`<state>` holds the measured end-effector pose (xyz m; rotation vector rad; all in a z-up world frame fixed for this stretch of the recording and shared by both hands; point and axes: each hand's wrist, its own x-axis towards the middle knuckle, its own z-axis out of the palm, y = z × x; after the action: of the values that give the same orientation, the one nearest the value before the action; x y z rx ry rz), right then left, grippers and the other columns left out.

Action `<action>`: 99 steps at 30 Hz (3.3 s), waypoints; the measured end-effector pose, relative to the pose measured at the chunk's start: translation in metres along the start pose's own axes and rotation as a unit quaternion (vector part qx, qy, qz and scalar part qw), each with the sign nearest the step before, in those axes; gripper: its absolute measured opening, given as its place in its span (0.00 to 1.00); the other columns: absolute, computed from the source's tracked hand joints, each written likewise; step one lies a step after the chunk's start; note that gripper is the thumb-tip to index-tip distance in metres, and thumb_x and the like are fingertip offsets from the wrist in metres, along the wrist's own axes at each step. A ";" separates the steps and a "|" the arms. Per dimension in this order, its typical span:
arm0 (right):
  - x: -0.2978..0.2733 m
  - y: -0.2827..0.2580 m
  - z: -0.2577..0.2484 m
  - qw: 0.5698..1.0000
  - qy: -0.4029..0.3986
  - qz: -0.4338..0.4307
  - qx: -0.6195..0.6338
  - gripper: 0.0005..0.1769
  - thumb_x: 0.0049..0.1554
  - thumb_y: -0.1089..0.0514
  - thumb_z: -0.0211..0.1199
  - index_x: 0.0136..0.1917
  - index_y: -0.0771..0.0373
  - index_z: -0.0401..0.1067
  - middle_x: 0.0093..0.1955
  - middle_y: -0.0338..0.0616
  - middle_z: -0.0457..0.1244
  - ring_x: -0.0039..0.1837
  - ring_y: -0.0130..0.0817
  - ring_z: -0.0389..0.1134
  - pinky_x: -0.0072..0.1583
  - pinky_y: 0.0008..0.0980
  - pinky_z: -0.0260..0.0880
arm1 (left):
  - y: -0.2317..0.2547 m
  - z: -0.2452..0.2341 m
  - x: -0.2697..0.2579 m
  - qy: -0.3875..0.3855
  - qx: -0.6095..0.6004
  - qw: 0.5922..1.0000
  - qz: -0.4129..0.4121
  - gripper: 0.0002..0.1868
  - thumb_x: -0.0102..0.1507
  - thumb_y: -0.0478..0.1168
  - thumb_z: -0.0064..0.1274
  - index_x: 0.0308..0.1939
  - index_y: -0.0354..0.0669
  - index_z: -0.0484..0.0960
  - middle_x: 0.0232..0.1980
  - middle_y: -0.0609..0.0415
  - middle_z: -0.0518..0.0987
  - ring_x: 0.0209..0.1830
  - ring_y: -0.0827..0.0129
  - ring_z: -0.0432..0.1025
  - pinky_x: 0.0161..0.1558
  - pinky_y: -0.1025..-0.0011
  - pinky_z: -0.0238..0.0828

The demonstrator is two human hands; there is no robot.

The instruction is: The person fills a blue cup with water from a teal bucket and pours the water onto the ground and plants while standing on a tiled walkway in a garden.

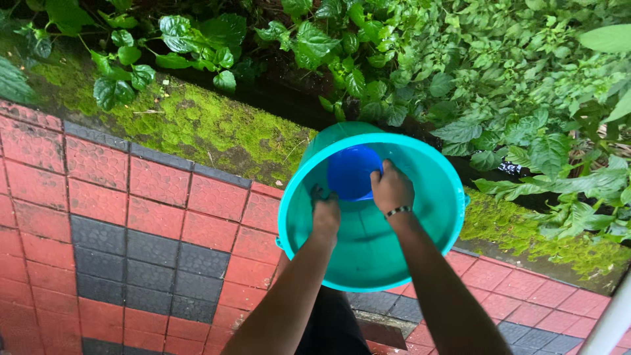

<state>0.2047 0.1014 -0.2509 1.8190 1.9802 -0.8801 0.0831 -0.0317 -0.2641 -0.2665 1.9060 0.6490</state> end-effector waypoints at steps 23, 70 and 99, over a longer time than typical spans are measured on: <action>-0.027 0.010 0.090 0.983 -0.022 0.118 0.138 0.20 0.57 0.52 0.63 0.58 0.61 0.62 0.50 0.63 0.67 0.53 0.65 0.69 0.53 0.60 0.68 | -0.055 0.025 0.095 -0.099 0.646 0.746 0.130 0.24 0.61 0.55 0.55 0.60 0.56 0.79 0.62 0.55 0.77 0.63 0.61 0.71 0.59 0.66 0.69; -0.132 0.052 -0.015 0.970 0.206 -0.125 -0.006 0.12 0.61 0.52 0.63 0.57 0.53 0.71 0.61 0.61 0.64 0.58 0.57 0.67 0.58 0.47 0.68 | 0.123 -0.050 -0.105 -0.201 -0.106 0.931 0.287 0.22 0.72 0.49 0.47 0.61 0.35 0.80 0.61 0.48 0.81 0.63 0.65 0.73 0.67 0.66 0.64; -0.236 -0.001 -0.455 0.722 0.203 0.067 0.659 0.13 0.60 0.64 0.58 0.54 0.67 0.57 0.46 0.55 0.63 0.35 0.38 0.67 0.36 0.40 0.77 | 0.298 0.051 -0.377 -0.505 -0.262 0.815 0.114 0.23 0.72 0.49 0.37 0.67 0.46 0.73 0.66 0.55 0.77 0.67 0.64 0.66 0.71 0.61 0.55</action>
<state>0.3178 0.1998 0.2388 2.9743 1.2680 -2.3902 0.1426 0.2017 0.1546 -0.0022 0.7051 1.1845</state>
